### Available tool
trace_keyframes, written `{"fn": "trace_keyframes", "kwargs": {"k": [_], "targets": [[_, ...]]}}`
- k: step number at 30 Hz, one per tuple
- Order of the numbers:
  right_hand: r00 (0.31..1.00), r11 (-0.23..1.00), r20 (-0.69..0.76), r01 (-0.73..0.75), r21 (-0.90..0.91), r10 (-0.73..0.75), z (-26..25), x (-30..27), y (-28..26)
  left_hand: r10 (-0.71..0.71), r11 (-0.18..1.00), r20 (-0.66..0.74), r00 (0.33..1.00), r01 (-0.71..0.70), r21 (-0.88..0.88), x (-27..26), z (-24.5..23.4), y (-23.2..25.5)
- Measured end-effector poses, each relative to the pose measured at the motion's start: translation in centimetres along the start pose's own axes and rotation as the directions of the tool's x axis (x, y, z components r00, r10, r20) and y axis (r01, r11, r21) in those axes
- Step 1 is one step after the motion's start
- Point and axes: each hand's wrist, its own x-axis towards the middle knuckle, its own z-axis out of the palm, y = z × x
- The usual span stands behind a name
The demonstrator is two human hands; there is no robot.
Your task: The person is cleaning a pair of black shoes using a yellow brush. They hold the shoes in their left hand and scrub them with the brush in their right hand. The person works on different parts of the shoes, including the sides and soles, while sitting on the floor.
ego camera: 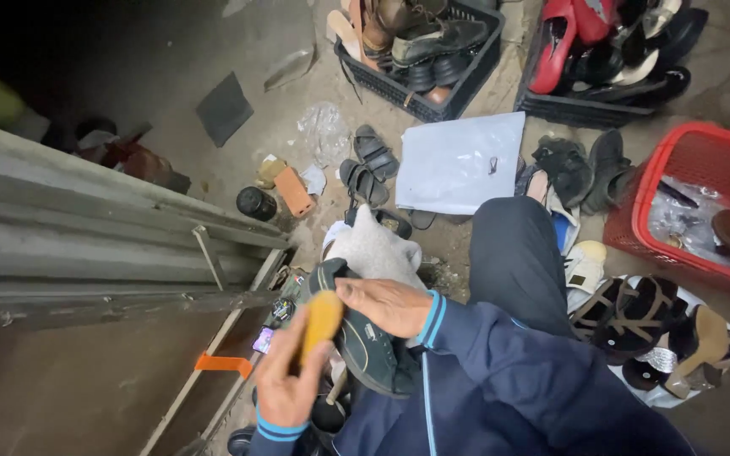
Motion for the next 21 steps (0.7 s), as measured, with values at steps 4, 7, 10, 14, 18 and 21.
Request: {"fn": "trace_keyframes", "kwargs": {"k": [4, 7, 10, 14, 18, 21], "targets": [[0.998, 0.997, 0.063, 0.034, -0.065, -0.029, 0.4, -1.7, -1.7, -0.122, 0.992, -0.159, 0.980, 0.122, -0.015, 1.1, -0.8, -0.4], [0.999, 0.997, 0.024, 0.034, -0.075, -0.032, -0.2, -2.0, -1.4, -0.041, 0.999, -0.157, 0.987, 0.043, 0.012, 0.3, 0.4, 0.9], [0.998, 0.999, -0.068, 0.004, -0.041, -0.006, -1.1, -2.2, -1.4, -0.016, 1.000, -0.087, 0.996, 0.018, 0.019, 0.0, 1.6, 1.4], [0.996, 0.972, -0.006, 0.081, -0.221, -0.084, -1.3, -2.2, -2.1, -0.266, 0.957, -0.195, 0.944, 0.235, -0.168, 2.4, 2.2, 1.1], [0.994, 0.984, -0.041, 0.094, -0.150, -0.101, -2.1, -0.9, 0.7, -0.292, 0.948, 0.010, 0.956, 0.291, -0.133, 2.0, 3.6, 1.5], [0.999, 0.964, -0.005, 0.034, -0.265, -0.037, -1.4, 0.5, 3.9, -0.358, 0.927, -0.047, 0.933, 0.348, -0.139, 4.1, 3.9, 0.0]]}}
